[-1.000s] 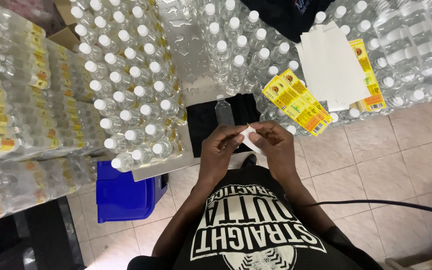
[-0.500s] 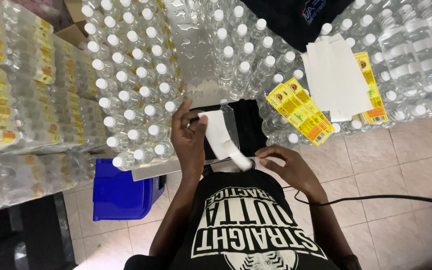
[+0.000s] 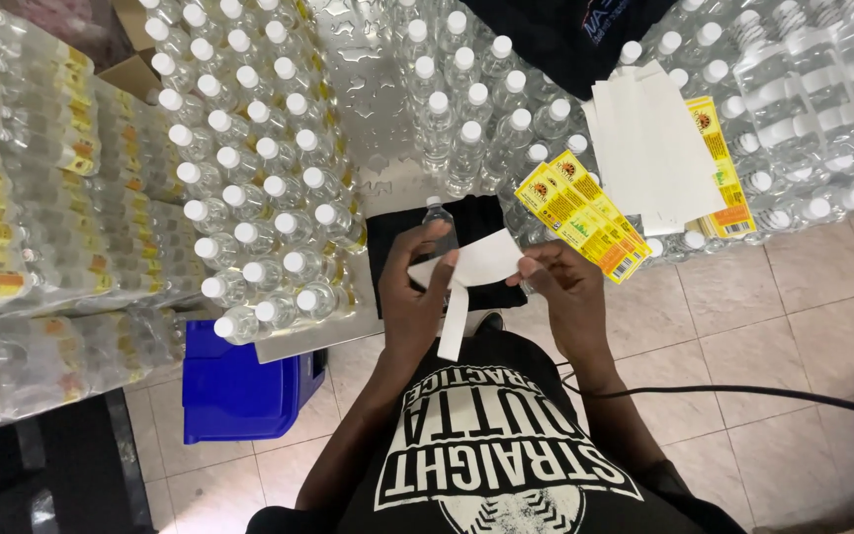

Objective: Manually applying adhesive labels to clear plastic water bottles at a production station.

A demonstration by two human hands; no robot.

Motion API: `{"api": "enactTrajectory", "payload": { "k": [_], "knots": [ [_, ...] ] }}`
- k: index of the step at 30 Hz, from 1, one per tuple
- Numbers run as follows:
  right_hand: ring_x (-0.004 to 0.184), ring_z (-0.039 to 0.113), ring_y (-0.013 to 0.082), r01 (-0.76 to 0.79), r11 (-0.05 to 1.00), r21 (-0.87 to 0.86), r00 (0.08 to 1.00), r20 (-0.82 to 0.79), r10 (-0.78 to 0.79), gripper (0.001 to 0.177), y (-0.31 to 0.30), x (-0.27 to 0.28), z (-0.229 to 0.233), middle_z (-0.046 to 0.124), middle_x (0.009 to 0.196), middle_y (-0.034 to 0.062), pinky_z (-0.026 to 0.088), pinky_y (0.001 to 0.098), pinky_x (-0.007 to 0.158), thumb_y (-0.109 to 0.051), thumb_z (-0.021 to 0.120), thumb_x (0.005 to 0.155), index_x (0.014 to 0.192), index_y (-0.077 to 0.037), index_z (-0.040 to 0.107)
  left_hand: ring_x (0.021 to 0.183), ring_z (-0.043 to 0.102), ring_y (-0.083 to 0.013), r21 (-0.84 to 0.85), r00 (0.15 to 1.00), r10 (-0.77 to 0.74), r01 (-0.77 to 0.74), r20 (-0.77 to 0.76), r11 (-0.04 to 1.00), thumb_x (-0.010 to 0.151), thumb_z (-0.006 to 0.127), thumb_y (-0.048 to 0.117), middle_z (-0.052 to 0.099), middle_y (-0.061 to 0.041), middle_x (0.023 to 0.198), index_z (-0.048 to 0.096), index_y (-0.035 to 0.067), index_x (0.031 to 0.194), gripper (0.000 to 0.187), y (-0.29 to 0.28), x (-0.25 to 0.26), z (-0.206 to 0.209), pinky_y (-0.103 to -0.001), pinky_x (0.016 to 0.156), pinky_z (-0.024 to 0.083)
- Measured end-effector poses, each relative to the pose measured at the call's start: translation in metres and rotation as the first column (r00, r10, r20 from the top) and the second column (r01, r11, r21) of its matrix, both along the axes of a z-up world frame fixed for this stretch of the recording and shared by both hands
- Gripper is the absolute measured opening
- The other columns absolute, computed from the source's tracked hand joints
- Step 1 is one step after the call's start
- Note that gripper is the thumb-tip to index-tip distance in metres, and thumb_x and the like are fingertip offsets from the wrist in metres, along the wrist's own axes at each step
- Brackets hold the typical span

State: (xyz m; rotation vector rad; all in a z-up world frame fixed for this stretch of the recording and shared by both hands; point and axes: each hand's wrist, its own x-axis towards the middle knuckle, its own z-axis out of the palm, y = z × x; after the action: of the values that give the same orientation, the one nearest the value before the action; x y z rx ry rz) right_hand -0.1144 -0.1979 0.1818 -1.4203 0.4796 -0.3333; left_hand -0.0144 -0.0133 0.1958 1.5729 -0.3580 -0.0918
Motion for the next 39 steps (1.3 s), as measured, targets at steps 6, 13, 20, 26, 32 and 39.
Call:
{"api": "enactTrajectory", "payload": {
  "k": [6,13,20,26,32,39],
  "knots": [
    [0.091,0.078,0.0253,0.172,0.976,0.134,0.981,0.069,-0.182,0.019,0.004,0.000,0.010,0.070,0.102,0.0155,0.061,0.0366,0.096,-0.011,0.066,0.108,0.120,0.004,0.069,0.117,0.076,-0.0403,-0.195,0.914,-0.229,0.170,-0.334,0.966,0.114,0.050,0.056,0.077,-0.027,0.122,0.058,0.005,0.150,0.062,0.021,-0.001,-0.030,-0.055,0.102,0.060],
    [0.091,0.076,0.0215,0.137,0.987,-0.083,0.979,0.164,-0.122,0.017,0.022,-0.001,0.027,0.072,0.092,0.0139,0.058,0.0358,0.087,-0.007,0.073,0.106,0.119,0.005,0.074,0.153,0.048,-0.0424,-0.360,0.898,-0.419,0.351,-0.130,0.864,0.109,0.071,0.028,0.058,-0.027,0.160,0.051,0.000,0.159,0.060,-0.013,-0.030,0.030,-0.059,0.130,0.035],
    [0.085,0.073,0.0242,0.103,0.958,-0.267,0.961,0.275,-0.027,0.013,0.020,-0.016,0.042,0.073,0.091,0.0174,0.059,0.0378,0.084,-0.004,0.075,0.101,0.109,0.005,0.080,0.137,0.064,-0.0406,-0.060,0.926,-0.376,0.376,0.014,0.925,0.115,0.059,0.017,0.075,-0.015,0.139,0.064,0.012,0.151,0.037,-0.034,-0.037,0.056,-0.060,0.121,0.049],
    [0.084,0.069,0.0237,0.193,0.957,-0.216,0.933,0.342,-0.111,0.011,-0.004,-0.042,0.039,0.072,0.093,0.0196,0.058,0.0397,0.081,-0.001,0.073,0.102,0.106,0.008,0.076,0.104,0.072,-0.0215,-0.062,0.943,-0.297,0.291,-0.149,0.955,0.113,0.062,0.032,0.081,-0.008,0.104,0.081,0.013,0.123,0.029,-0.064,-0.028,0.039,-0.044,0.099,0.062],
    [0.094,0.071,0.0182,0.439,0.894,0.092,0.804,0.404,-0.437,0.012,-0.051,-0.091,0.036,0.070,0.110,0.0122,0.062,0.0361,0.085,-0.007,0.069,0.107,0.116,0.001,0.067,0.107,0.066,-0.0226,-0.275,0.827,-0.239,0.107,-0.509,0.956,0.105,0.070,0.050,0.067,-0.013,0.108,0.072,0.000,0.122,0.053,-0.145,0.020,0.045,-0.049,0.101,0.058],
    [0.093,0.068,0.0180,0.693,0.662,0.284,0.486,0.495,-0.720,0.027,-0.108,-0.176,0.038,0.074,0.122,0.0074,0.056,0.0294,0.076,-0.020,0.082,0.103,0.125,-0.012,0.069,0.073,0.068,-0.0107,-0.044,0.981,-0.153,0.149,-0.117,0.988,0.105,0.050,0.039,0.085,-0.003,0.090,0.086,0.012,0.104,0.045,-0.284,0.102,-0.030,-0.028,0.062,0.051]
  ]
}}
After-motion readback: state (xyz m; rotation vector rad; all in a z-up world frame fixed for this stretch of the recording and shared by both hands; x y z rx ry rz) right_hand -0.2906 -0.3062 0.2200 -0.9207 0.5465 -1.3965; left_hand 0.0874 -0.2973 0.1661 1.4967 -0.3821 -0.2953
